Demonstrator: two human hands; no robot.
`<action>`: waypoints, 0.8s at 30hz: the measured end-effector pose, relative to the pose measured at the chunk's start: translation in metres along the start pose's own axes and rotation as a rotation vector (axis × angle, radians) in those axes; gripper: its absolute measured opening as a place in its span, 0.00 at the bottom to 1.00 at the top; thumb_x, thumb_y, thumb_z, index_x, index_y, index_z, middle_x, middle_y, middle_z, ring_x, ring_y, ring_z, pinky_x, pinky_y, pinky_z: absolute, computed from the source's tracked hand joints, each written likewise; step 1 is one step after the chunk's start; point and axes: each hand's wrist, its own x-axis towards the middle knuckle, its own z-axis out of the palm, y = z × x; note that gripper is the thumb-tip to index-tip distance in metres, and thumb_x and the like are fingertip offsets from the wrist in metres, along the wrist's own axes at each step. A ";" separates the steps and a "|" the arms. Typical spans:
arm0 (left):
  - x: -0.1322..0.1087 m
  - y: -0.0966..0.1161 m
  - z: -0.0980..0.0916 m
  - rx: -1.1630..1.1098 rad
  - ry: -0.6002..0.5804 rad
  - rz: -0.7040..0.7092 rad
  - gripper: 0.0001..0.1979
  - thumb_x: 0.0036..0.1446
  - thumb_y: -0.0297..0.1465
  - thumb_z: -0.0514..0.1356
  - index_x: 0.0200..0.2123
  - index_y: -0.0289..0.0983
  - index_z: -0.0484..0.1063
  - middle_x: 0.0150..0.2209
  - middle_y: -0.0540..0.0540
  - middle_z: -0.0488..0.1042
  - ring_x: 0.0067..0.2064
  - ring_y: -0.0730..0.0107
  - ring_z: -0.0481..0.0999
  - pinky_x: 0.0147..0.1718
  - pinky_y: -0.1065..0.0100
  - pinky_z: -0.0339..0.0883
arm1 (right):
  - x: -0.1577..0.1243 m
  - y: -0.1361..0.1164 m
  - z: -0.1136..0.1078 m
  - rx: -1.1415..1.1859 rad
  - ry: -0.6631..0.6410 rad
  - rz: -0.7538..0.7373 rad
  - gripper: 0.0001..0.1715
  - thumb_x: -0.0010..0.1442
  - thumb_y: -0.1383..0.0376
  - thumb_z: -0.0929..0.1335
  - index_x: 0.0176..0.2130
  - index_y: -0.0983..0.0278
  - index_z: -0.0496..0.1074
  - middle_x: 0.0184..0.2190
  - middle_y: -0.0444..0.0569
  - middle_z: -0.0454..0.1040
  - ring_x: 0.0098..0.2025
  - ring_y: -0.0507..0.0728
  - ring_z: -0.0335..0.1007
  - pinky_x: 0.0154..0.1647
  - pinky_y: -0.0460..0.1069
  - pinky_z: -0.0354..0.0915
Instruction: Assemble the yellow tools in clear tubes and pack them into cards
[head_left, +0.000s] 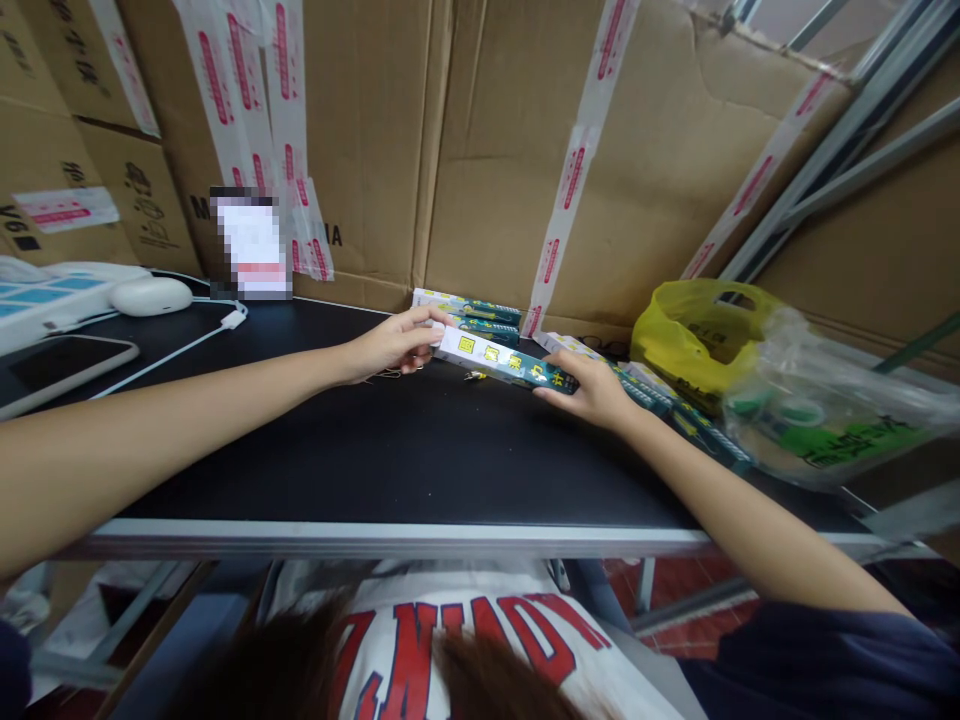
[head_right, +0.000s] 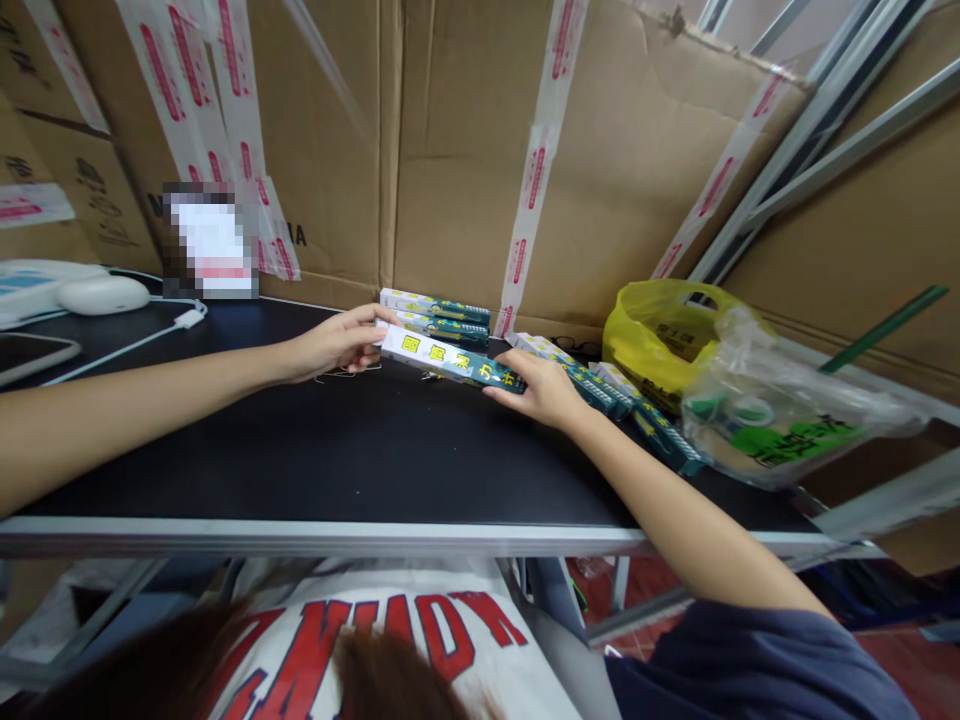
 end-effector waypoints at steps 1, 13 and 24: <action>0.000 0.000 -0.001 0.034 -0.014 0.002 0.16 0.54 0.39 0.61 0.44 0.39 0.68 0.21 0.55 0.59 0.20 0.77 0.61 0.15 0.77 0.53 | 0.000 0.000 0.000 -0.002 -0.001 -0.004 0.19 0.59 0.53 0.68 0.44 0.63 0.70 0.37 0.53 0.77 0.36 0.59 0.74 0.37 0.50 0.66; -0.019 0.003 0.023 0.338 0.054 0.154 0.35 0.59 0.51 0.53 0.65 0.42 0.55 0.25 0.49 0.66 0.25 0.71 0.65 0.20 0.73 0.60 | 0.002 -0.014 -0.002 -0.008 0.022 -0.030 0.18 0.59 0.53 0.68 0.42 0.64 0.69 0.36 0.53 0.77 0.35 0.58 0.75 0.35 0.50 0.67; -0.017 -0.010 0.036 0.126 0.171 0.114 0.27 0.61 0.43 0.55 0.61 0.42 0.55 0.27 0.51 0.68 0.22 0.77 0.68 0.15 0.79 0.60 | 0.006 -0.032 -0.001 0.097 0.081 0.072 0.20 0.56 0.52 0.70 0.43 0.62 0.70 0.37 0.50 0.77 0.36 0.57 0.74 0.37 0.49 0.67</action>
